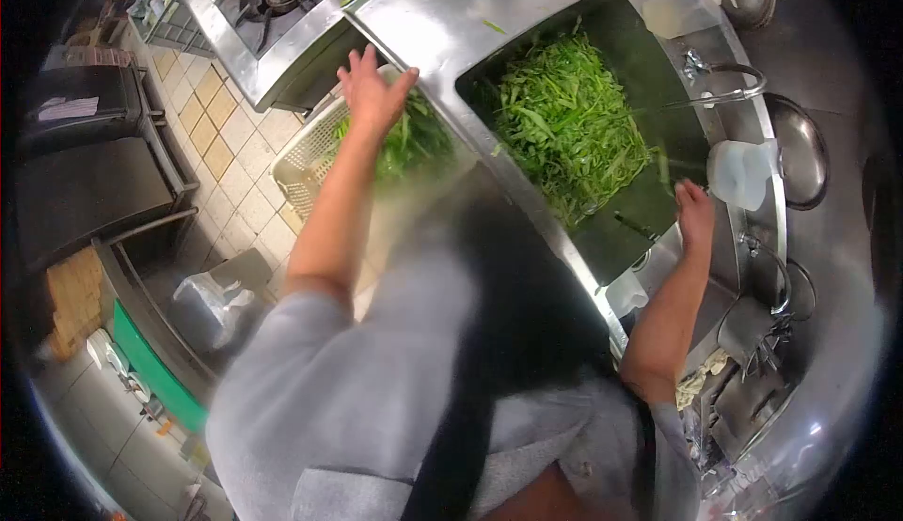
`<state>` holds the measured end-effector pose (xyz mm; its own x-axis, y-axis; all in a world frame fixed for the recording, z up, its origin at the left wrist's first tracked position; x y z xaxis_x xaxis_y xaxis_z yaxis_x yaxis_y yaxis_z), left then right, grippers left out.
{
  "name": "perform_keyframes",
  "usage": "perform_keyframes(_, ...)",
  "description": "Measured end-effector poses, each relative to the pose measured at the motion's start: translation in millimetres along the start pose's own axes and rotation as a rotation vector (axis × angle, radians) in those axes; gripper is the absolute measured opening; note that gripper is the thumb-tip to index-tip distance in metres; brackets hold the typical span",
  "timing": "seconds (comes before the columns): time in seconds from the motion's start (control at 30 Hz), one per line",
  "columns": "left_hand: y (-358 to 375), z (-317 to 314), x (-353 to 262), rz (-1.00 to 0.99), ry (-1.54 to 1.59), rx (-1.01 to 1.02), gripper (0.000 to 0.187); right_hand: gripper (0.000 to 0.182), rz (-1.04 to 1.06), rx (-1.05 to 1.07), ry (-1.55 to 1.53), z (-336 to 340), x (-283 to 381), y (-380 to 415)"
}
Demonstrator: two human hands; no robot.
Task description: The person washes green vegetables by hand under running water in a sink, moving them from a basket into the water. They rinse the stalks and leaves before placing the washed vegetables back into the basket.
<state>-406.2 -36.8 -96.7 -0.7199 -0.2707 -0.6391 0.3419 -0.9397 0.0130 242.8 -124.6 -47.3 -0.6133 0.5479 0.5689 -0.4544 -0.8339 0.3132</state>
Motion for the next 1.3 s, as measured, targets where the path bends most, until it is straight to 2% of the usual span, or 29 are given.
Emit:
perform_keyframes(0.03,-10,-3,-23,-0.003,0.001,-0.001,0.101,0.042,-0.069,0.043,-0.158,-13,30,2)
perform_keyframes(0.1,-25,-25,-86,-0.138,-0.076,0.040,0.101,0.041,0.062,0.130,-0.419,-26,75,-26)
perform_keyframes(0.13,-31,-41,-101,-0.141,-0.079,0.044,0.101,0.040,0.079,0.157,-0.489,-30,99,-38)
perform_keyframes(0.2,-41,-74,-139,-0.303,-0.403,0.038,0.104,0.039,0.125,0.228,-0.643,-40,141,-63)
perform_keyframes(0.27,-45,-89,-166,-0.293,-0.514,0.046,0.105,0.039,0.151,0.273,-0.731,-58,164,-93)
perform_keyframes(0.3,-46,-95,-173,-0.280,-0.620,0.057,0.106,0.039,0.153,0.315,-0.725,-72,171,-106)
perform_keyframes(0.37,-51,-104,-175,-0.259,-0.641,0.038,0.106,0.040,0.149,0.366,-0.720,-101,174,-145)
perform_keyframes(0.43,-53,-103,-175,-0.247,-0.654,-0.019,0.105,0.043,0.236,0.362,-0.352,-147,159,-185)
perform_keyframes(0.47,-52,-103,-175,-0.248,-0.667,-0.027,0.102,0.043,0.233,0.374,-0.357,-173,151,-204)
perform_keyframes(0.53,-54,-105,-177,-0.236,-0.681,-0.007,0.101,0.044,0.430,0.303,-0.122,-211,149,-226)
perform_keyframes(0.57,-54,-106,-177,-0.225,-0.683,0.011,0.100,0.044,0.426,0.311,-0.128,-228,145,-232)
perform_keyframes(0.63,-56,-108,-176,-0.217,-0.689,0.023,0.100,0.047,0.631,0.084,0.364,-251,162,-218)
perform_keyframes(0.67,-56,-108,-175,-0.220,-0.693,0.011,0.101,0.047,0.625,0.091,0.360,-262,168,-207)
perform_keyframes(0.73,-56,-108,-175,-0.228,-0.692,-0.011,0.102,0.050,0.602,0.213,0.667,-292,173,-176)
perform_keyframes(0.8,-56,-109,-174,-0.233,-0.693,-0.011,0.102,0.050,0.685,0.333,0.740,-323,167,-136)
perform_keyframes(0.87,-56,-109,-173,-0.238,-0.692,-0.013,0.102,0.050,0.614,0.514,0.590,-363,129,-102)
perform_keyframes(0.9,-56,-110,-173,-0.239,-0.683,-0.021,0.102,0.051,0.616,0.502,0.479,-357,128,-80)
perform_keyframes(0.93,-56,-110,-173,-0.241,-0.673,-0.028,0.102,0.055,0.710,0.439,0.560,-363,119,-68)
perform_keyframes(0.97,-57,-110,-173,-0.245,-0.672,-0.027,0.102,0.055,0.706,0.437,0.559,-357,116,-63)
perform_keyframes(1.03,-57,-110,-173,-0.245,-0.658,-0.023,0.102,0.056,0.665,0.613,0.367,-349,115,-52)
perform_keyframes(1.1,-55,-111,-172,-0.257,-0.647,-0.029,0.101,0.049,0.724,0.565,0.303,-318,141,-64)
perform_keyframes(1.17,-56,-110,-173,-0.263,-0.635,-0.048,0.101,0.042,0.323,0.836,0.011,-297,153,-96)
perform_keyframes(1.23,-55,-109,-174,-0.273,-0.639,-0.045,0.101,0.037,0.506,0.477,-0.066,-272,160,-161)
perform_keyframes(1.3,-55,-109,-173,-0.273,-0.637,-0.050,0.101,0.033,0.511,0.192,-0.062,-252,152,-223)
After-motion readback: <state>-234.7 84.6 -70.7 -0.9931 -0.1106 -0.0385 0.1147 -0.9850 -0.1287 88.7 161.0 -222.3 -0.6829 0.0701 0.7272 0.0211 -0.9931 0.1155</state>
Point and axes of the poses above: each hand's wrist, its own y-axis away from the middle knuckle, its own z-axis out of the back of the hand, x = y × z, the point moved 9 cm from there along -y, towards the middle knuckle, and after that the axes turned 2 degrees about -x, right-handed, at the moved point
